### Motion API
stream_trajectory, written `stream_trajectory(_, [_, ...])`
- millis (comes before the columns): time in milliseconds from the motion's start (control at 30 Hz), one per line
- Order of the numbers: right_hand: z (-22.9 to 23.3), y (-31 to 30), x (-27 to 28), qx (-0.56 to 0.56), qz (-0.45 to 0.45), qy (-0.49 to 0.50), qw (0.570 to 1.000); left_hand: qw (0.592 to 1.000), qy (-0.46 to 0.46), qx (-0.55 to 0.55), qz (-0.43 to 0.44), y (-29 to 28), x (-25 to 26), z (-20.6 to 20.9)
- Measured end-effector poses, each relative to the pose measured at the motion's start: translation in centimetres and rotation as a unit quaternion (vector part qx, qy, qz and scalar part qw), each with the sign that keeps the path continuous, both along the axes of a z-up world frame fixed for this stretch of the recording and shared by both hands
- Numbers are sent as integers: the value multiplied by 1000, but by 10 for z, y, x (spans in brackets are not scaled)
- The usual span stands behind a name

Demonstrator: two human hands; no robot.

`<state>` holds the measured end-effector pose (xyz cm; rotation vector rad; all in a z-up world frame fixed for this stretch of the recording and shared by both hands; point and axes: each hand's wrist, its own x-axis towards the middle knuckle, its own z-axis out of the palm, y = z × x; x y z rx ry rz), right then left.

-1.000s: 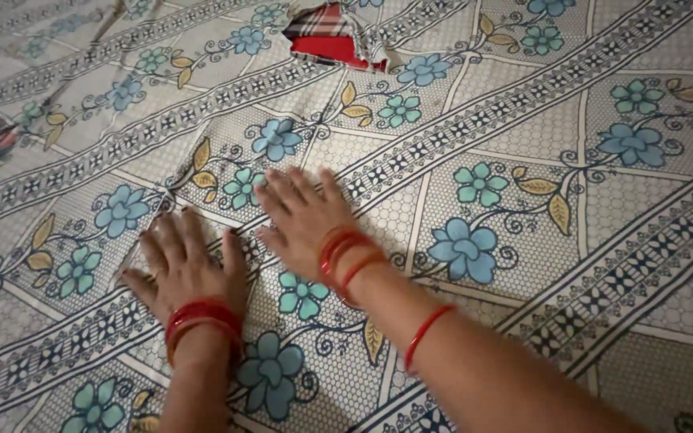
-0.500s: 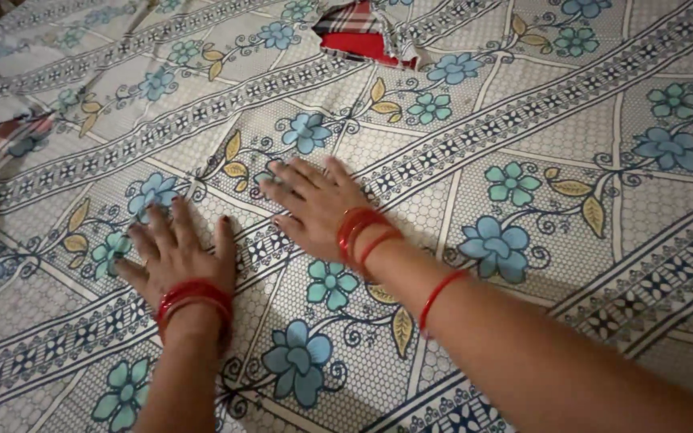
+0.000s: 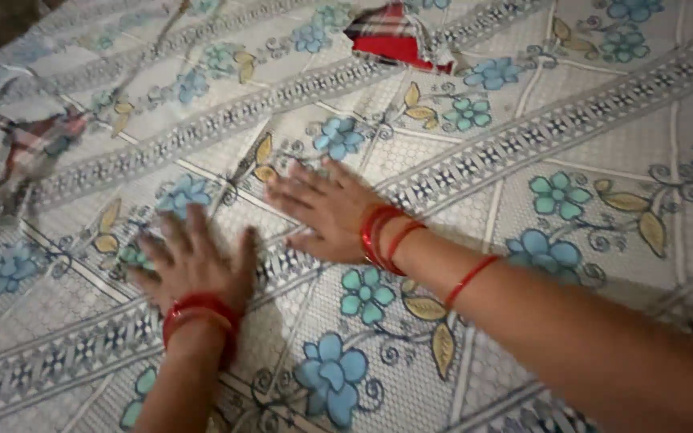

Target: The person smooths a patterned bedsheet with both hands, repeatedly pressing and sliding across the surface. They briefly lift and adjust a red floral throw, then continue smoothing the sheet. The hands remain in frame throughout, and the camera angle stays overhead.

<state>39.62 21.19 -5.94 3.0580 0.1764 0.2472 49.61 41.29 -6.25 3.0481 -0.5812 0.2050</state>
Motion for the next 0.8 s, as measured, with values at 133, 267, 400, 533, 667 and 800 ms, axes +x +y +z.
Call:
stream_trajectory(133, [-4, -24, 27, 26, 95, -1, 995, 995, 5, 34, -97, -7, 9, 7])
stream_trajectory(267, [-1, -13, 68, 42, -48, 2, 998, 995, 28, -2, -100, -24, 38, 6])
stream_trajectory(400, [-7, -41, 109, 34, 69, 17, 997, 997, 22, -1, -80, -47, 79, 0])
stream_trajectory(533, [-19, -64, 153, 41, -21, 6, 999, 996, 27, -14, -89, -66, 121, 1])
stream_trajectory(667, [-6, -57, 164, 64, -100, 13, 993, 995, 64, -6, -82, -83, 146, 10])
stream_trajectory(800, [11, -47, 159, 122, -230, 28, 965, 994, 87, 6, -59, -92, 150, 14])
